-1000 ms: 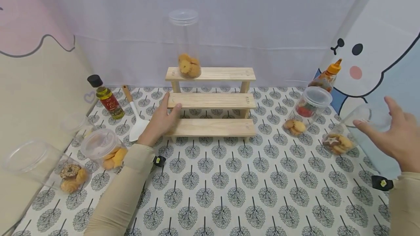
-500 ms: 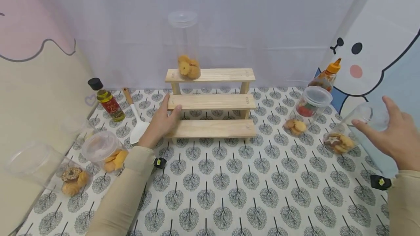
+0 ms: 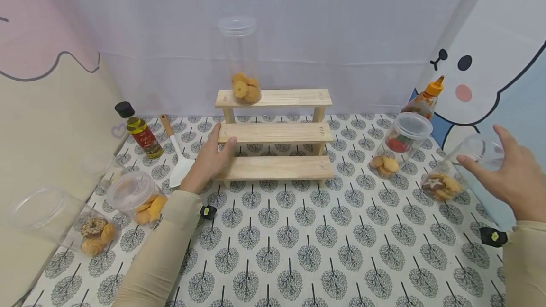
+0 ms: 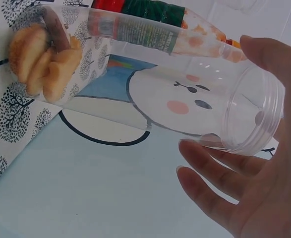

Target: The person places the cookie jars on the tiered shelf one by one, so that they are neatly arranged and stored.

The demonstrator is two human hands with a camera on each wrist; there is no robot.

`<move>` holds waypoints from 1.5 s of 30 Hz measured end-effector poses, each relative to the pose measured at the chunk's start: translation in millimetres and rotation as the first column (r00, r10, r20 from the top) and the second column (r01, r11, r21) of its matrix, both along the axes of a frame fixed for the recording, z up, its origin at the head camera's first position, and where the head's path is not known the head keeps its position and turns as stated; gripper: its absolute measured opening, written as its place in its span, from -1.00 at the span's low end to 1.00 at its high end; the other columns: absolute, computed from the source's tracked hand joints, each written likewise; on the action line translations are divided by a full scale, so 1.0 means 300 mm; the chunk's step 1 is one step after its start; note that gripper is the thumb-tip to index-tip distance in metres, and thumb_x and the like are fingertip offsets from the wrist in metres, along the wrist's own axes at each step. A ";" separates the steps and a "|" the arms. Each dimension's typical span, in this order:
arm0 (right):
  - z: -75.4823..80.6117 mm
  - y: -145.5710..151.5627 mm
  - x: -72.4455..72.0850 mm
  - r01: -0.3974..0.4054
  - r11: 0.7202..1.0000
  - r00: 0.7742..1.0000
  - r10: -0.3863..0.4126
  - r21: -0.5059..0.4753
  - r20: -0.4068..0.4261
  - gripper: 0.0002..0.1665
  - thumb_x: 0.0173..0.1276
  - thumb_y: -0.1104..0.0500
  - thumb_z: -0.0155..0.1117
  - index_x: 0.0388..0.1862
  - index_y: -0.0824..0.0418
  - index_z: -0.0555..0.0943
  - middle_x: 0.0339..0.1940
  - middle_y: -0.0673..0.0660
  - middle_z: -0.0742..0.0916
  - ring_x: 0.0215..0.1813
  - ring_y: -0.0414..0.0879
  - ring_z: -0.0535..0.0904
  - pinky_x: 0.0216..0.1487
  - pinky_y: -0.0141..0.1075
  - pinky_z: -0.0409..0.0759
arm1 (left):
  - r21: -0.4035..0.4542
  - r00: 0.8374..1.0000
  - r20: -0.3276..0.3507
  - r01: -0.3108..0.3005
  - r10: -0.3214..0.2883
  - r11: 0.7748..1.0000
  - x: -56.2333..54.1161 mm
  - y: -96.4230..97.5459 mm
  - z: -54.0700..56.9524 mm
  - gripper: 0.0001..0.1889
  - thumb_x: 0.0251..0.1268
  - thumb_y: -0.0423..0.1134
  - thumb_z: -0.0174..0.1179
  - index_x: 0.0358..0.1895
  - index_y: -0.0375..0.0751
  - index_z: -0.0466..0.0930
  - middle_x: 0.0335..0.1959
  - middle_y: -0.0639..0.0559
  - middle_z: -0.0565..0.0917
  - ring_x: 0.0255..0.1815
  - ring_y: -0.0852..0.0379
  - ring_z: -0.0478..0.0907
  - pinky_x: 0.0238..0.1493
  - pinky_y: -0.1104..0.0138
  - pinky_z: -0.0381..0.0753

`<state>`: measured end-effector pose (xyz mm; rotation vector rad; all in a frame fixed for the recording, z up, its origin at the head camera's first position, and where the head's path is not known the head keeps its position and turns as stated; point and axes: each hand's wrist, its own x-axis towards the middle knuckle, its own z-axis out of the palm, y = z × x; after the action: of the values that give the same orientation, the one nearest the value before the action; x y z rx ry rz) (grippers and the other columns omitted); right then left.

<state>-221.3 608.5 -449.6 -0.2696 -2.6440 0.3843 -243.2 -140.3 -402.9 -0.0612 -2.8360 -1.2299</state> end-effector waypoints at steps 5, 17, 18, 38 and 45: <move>0.072 -0.100 0.045 -0.012 1.000 1.000 0.012 0.006 0.003 0.24 0.25 -0.44 0.25 0.67 -0.05 -0.16 0.67 0.24 -0.06 0.62 0.34 -0.19 0.49 0.41 -0.22 | 0.002 1.000 0.003 -0.001 0.001 1.000 -0.001 -0.001 0.001 -0.07 0.38 0.48 -0.26 0.63 0.15 -0.39 0.64 -0.12 -0.05 0.61 -0.19 -0.05 0.57 -0.10 -0.05; 0.154 -0.229 0.095 -0.034 0.999 0.998 0.036 -0.041 0.054 0.05 0.42 -0.35 0.07 0.67 0.01 -0.12 0.58 0.47 0.10 0.47 0.54 0.07 0.30 0.52 0.10 | 0.022 1.000 -0.001 0.007 -0.007 1.000 0.001 0.001 -0.002 -0.07 0.39 0.46 -0.23 0.63 0.14 -0.36 0.63 -0.12 -0.04 0.60 -0.18 -0.04 0.58 -0.08 -0.05; 0.142 -0.212 0.087 -0.033 0.999 0.998 0.036 -0.038 0.058 0.03 0.43 -0.31 0.10 0.67 0.01 -0.11 0.58 0.46 0.10 0.47 0.54 0.07 0.30 0.53 0.10 | 0.022 1.000 -0.003 0.009 -0.009 1.000 0.001 0.001 -0.002 -0.07 0.39 0.45 -0.22 0.63 0.13 -0.36 0.63 -0.12 -0.04 0.61 -0.18 -0.04 0.58 -0.08 -0.05; 0.047 -0.072 0.018 -0.001 1.000 0.996 0.004 -0.025 0.094 0.04 0.41 -0.29 0.16 0.67 -0.03 -0.10 0.60 0.42 0.05 0.52 0.50 -0.03 0.35 0.52 0.00 | 0.010 1.000 -0.015 0.011 -0.011 1.000 -0.001 -0.005 -0.003 -0.06 0.39 0.46 -0.23 0.64 0.10 -0.35 0.63 -0.15 -0.02 0.60 -0.20 -0.01 0.57 -0.10 -0.01; 0.042 -0.068 0.014 0.001 1.000 0.996 0.001 -0.022 0.090 0.04 0.41 -0.28 0.18 0.67 -0.05 -0.10 0.60 0.44 0.06 0.53 0.50 -0.03 0.36 0.52 0.00 | 0.012 1.000 -0.013 0.008 -0.008 1.000 0.000 -0.005 -0.002 -0.07 0.40 0.45 -0.23 0.64 0.10 -0.35 0.63 -0.14 -0.02 0.60 -0.18 -0.02 0.58 -0.07 -0.02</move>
<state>-217.2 588.0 -437.0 -0.2998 -2.7292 0.4101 -243.1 -141.8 -403.6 -0.0794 -2.8199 -1.2432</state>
